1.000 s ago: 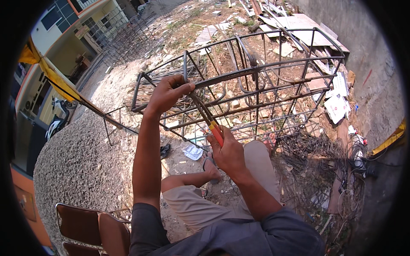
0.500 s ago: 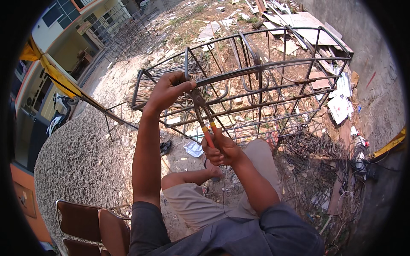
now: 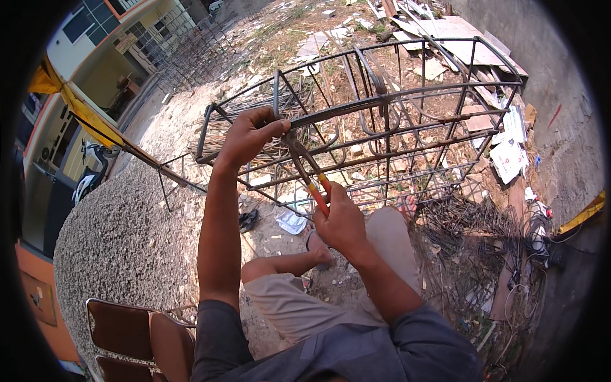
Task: The person is assembling a metal frame structure by hand. They are using pliers to bend and secure metal wires at the joints of the frame.
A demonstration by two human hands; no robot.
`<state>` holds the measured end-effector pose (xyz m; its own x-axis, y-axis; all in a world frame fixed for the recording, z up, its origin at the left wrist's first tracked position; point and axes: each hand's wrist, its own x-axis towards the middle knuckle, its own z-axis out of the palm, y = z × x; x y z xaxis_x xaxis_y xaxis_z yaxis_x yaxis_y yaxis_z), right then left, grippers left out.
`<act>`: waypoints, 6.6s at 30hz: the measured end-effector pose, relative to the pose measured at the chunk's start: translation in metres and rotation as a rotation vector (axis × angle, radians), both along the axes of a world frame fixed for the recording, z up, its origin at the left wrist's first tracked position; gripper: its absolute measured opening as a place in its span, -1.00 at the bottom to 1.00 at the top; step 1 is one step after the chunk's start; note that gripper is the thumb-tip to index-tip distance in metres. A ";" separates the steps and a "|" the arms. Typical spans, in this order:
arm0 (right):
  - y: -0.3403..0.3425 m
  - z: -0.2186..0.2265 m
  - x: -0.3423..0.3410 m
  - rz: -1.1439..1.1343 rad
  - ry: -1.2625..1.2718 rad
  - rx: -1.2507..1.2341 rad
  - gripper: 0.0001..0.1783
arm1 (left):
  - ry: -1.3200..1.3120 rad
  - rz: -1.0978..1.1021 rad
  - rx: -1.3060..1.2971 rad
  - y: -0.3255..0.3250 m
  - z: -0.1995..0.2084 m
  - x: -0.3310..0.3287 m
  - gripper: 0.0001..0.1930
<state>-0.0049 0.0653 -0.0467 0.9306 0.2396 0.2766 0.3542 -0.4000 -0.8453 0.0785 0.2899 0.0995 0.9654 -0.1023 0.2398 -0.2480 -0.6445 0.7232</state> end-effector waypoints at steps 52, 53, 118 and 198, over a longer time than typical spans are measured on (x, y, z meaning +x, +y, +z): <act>0.003 -0.032 0.010 1.145 1.109 1.251 -0.12 | 0.007 0.012 -0.126 0.007 -0.006 -0.009 -0.68; 0.007 -0.046 0.010 1.399 1.198 1.474 -0.05 | 0.020 0.012 -0.166 0.005 -0.005 -0.010 -0.69; -0.147 -0.054 -0.038 0.538 -0.393 -0.729 -0.33 | -0.095 -0.116 -1.051 -0.089 -0.093 -0.135 -0.75; -0.277 0.201 0.068 -0.040 -0.093 0.489 -0.76 | -0.468 0.221 0.618 -0.114 -0.009 0.011 -0.69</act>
<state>0.0627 -0.2116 0.1546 0.9026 0.0260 0.4297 0.4293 0.0202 -0.9029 0.0896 0.1762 0.0908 0.7920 -0.1672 0.5871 -0.2571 -0.9637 0.0723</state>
